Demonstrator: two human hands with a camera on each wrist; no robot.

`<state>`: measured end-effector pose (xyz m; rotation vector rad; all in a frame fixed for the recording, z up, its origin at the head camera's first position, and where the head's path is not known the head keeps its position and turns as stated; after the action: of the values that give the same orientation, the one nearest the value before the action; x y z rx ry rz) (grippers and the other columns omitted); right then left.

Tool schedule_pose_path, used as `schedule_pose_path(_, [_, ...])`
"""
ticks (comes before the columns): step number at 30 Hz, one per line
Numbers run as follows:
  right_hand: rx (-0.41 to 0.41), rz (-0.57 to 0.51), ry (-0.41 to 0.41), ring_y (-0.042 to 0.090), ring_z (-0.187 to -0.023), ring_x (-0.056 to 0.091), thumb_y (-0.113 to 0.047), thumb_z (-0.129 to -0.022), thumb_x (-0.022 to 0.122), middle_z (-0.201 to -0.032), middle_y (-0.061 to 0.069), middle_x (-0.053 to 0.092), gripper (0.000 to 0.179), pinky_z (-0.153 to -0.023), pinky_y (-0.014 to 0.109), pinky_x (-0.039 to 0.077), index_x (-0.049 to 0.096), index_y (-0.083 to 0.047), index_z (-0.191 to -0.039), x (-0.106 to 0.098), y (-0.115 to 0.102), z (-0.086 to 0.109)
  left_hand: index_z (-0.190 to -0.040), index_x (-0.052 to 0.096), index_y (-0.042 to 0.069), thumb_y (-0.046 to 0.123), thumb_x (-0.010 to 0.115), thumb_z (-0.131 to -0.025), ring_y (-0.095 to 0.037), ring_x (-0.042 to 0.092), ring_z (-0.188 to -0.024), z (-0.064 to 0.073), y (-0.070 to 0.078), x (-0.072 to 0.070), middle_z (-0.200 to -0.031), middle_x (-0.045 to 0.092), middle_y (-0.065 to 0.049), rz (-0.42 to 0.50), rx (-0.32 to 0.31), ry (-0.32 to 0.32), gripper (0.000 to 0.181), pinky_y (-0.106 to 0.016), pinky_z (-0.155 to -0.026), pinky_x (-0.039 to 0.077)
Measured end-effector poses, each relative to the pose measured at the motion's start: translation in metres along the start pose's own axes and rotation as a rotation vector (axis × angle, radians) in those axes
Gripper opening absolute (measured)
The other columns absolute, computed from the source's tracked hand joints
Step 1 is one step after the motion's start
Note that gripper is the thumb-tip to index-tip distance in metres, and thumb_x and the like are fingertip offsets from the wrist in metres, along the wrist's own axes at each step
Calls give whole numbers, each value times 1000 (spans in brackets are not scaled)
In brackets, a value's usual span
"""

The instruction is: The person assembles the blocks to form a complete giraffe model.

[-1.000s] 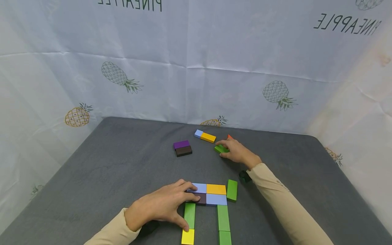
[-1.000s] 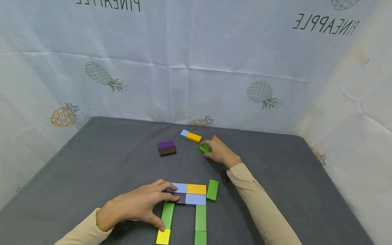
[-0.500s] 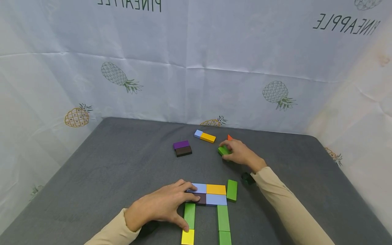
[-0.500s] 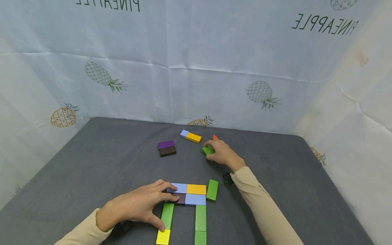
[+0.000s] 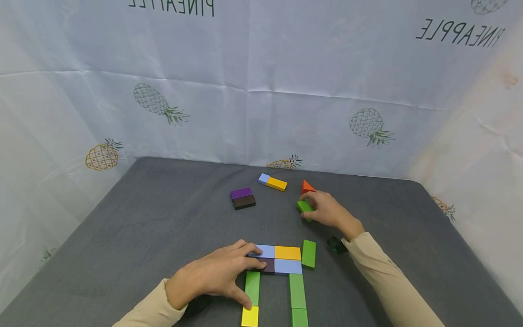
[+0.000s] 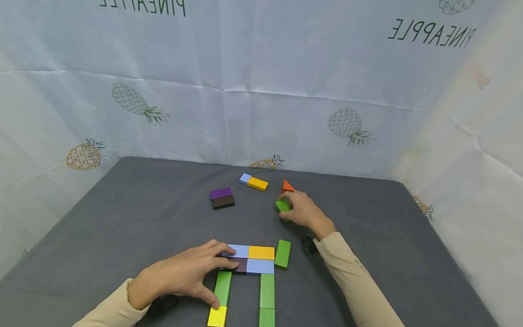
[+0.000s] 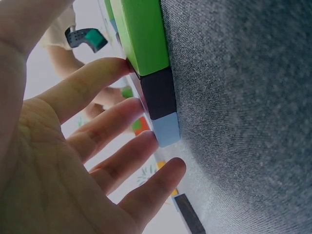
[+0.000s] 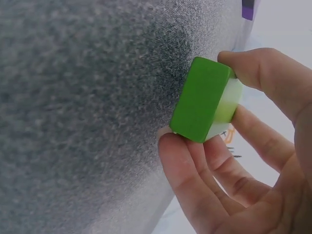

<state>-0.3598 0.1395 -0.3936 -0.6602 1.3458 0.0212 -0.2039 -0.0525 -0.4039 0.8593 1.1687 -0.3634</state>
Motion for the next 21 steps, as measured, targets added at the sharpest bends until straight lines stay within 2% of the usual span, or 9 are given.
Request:
schedule_pose_path(16, [67, -31, -6, 17, -68, 44, -21, -85, 76, -78, 5, 49, 45, -61, 30, 33, 64, -2, -124, 7, 14, 16, -134, 63, 26, 56, 82, -73, -9, 45, -119, 0, 0, 0, -142, 49, 7, -12, -4, -4, 71, -29, -99, 48])
schedule_pose_path(21, [69, -38, -10, 16, -69, 45, -26, -87, 76, -80, 5, 53, 45, -60, 29, 35, 65, -1, -122, 10, 15, 20, -135, 62, 27, 56, 81, -74, -9, 44, -120, 0, -1, 1, -143, 49, 8, -5, -9, -15, 71, -30, -100, 48])
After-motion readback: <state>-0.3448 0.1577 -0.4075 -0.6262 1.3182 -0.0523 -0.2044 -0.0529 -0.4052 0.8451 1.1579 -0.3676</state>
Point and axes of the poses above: each hand's wrist, its own z-axis away from the middle knuckle, its own x-axis out of the palm, y = z × x, the point moved 9 cm from there along -z, towards the middle knuckle
